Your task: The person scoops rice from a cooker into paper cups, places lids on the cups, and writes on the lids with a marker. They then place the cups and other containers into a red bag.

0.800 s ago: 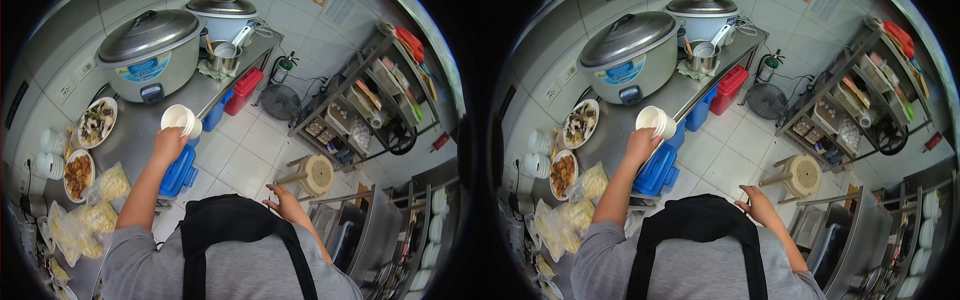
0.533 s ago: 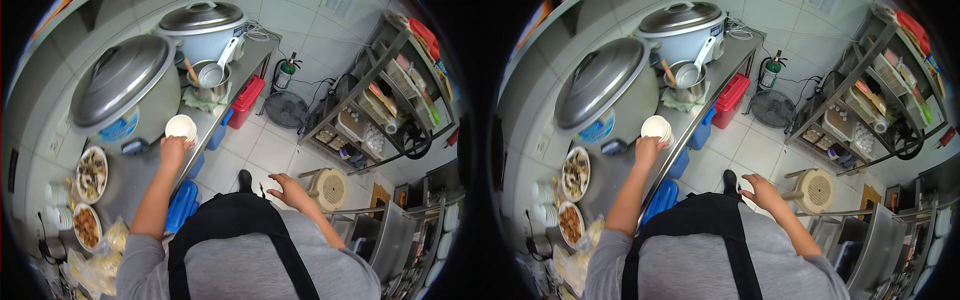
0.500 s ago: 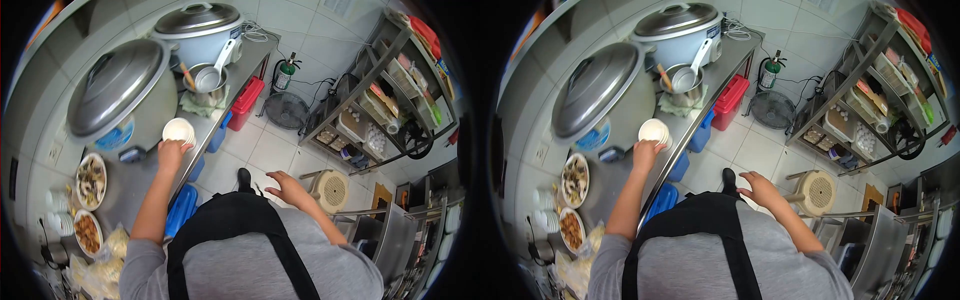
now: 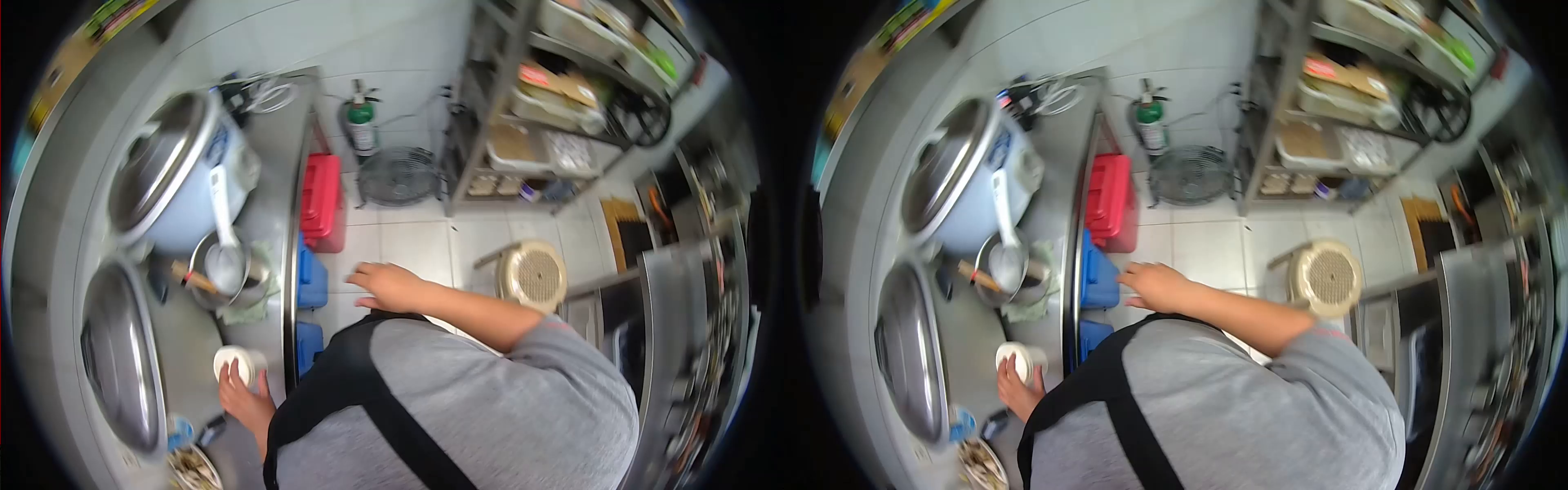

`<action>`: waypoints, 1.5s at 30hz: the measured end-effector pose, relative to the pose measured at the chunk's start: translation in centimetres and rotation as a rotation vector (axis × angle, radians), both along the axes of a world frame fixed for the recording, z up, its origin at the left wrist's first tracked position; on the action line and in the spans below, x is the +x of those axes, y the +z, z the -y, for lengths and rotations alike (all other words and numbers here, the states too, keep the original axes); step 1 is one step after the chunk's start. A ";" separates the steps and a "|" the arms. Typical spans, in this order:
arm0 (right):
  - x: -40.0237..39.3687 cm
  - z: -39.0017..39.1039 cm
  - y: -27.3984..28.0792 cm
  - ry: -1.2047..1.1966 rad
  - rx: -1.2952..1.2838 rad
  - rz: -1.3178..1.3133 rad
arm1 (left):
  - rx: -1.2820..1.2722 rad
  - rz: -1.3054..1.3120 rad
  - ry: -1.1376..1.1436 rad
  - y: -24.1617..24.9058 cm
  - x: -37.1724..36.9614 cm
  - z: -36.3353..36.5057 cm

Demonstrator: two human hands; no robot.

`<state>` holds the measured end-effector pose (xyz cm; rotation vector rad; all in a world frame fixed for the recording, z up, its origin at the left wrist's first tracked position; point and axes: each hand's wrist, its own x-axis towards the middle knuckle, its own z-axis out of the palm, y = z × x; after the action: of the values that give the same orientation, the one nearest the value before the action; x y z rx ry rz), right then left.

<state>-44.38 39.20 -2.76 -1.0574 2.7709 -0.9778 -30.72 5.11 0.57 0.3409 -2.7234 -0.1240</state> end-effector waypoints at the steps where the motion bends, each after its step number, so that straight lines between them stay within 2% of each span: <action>1: 1.0 -0.3 -0.7 0.007 0.023 0.102 | 0.003 -0.075 -0.018 0.7 0.6 0.0; 3: 3.4 -0.1 -1.5 0.024 0.054 0.256 | 0.001 -0.131 -0.015 1.9 2.5 -0.2; 5: 6.5 1.8 -2.5 0.111 0.083 0.239 | -0.010 -0.157 0.040 2.7 7.2 0.2; 7: 8.8 5.2 -3.6 0.310 0.121 0.318 | 0.006 -0.121 0.171 2.8 14.5 0.7; 8: 10.3 7.7 -3.7 0.423 0.148 0.287 | -0.007 -0.126 0.337 2.3 19.3 0.8; 9: 11.8 10.6 -3.2 0.523 0.164 0.249 | 0.005 -0.111 0.409 1.9 23.7 1.1; 10: 13.9 13.8 -1.8 0.608 0.147 0.323 | 0.028 -0.087 0.464 1.4 28.5 0.6; 12: 18.6 20.5 0.6 0.877 0.159 0.288 | 0.038 -0.065 0.750 0.7 38.3 -1.4; 15: 28.2 29.7 2.6 1.278 0.080 0.245 | 0.044 -0.041 1.183 1.6 50.8 -7.6; 18: 39.0 37.4 4.5 1.621 -0.015 0.098 | -0.011 -0.086 1.571 1.8 59.5 -16.0; 21: 48.2 42.6 5.7 1.761 -0.083 0.088 | -0.020 -0.112 1.895 2.1 62.9 -23.3; 24: 55.2 44.7 6.2 1.775 -0.056 0.162 | -0.004 -0.065 2.077 2.6 63.8 -26.9; 29: 66.5 47.8 3.2 1.882 0.000 0.237 | -0.008 -0.029 2.224 3.9 64.7 -27.0; 33: 79.9 55.2 6.3 2.189 -0.297 0.173 | -0.002 -0.063 2.396 3.0 67.0 -26.2; 35: 88.0 61.5 7.8 2.167 -0.273 0.238 | 0.068 -0.066 2.482 1.3 68.8 -25.0; 37: 96.8 70.1 7.4 2.038 -0.216 0.126 | 0.093 -0.079 2.533 -0.5 71.2 -22.6; 39: 104.4 79.5 6.1 1.834 -0.100 -0.126 | 0.154 -0.088 2.502 -1.9 74.3 -18.4; 40: 107.5 84.9 4.0 1.728 -0.150 -0.324 | 0.194 -0.145 2.494 -2.0 75.7 -15.7; 41: 109.8 89.7 2.4 1.611 -0.202 -0.511 | 0.213 -0.162 2.482 -2.4 77.3 -13.3; 43: 112.4 95.0 1.8 1.388 -0.149 -0.587 | 0.279 -0.169 2.425 -2.5 80.2 -9.3; 45: 114.3 98.5 0.5 1.276 -0.248 -0.565 | 0.287 -0.175 2.446 -2.6 82.1 -6.8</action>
<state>69.87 -59.30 -2.27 -2.8426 1.4626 -0.8113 51.36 11.92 -2.00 2.7684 -0.5414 0.1530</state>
